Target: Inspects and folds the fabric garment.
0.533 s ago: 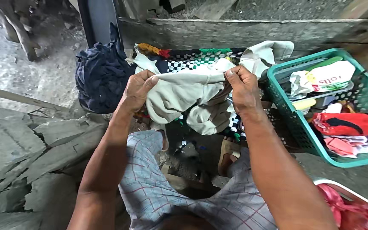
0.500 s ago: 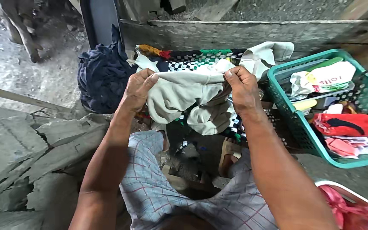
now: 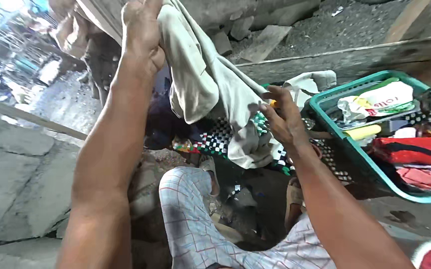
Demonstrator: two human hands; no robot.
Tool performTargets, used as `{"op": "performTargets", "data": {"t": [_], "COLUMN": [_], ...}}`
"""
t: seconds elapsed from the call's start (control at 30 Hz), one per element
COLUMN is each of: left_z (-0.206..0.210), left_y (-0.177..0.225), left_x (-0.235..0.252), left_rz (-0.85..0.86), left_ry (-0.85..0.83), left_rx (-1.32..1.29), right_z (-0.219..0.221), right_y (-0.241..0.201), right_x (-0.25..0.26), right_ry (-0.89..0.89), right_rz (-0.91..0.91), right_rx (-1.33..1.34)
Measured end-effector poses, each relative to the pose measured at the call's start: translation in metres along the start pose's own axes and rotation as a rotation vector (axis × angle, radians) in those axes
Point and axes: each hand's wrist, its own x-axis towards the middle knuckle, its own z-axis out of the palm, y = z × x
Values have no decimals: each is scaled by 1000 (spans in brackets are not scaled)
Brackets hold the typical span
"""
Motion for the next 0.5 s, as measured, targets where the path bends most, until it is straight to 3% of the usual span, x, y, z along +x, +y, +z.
{"op": "performTargets", "data": {"t": [0.2, 0.33, 0.5], "left_z": [19, 38, 46], "left_y": [50, 74, 79], "left_x": [12, 3, 2], "left_rz": [-10, 46, 29], "left_ry": [45, 49, 56], "left_rx": [-66, -67, -73], "right_z": [-1, 22, 39], "right_y": [-17, -16, -21], "right_x": [-9, -14, -28], "right_ry": [29, -139, -399], "right_rz": [-103, -135, 45], "right_rx": [5, 21, 162]}}
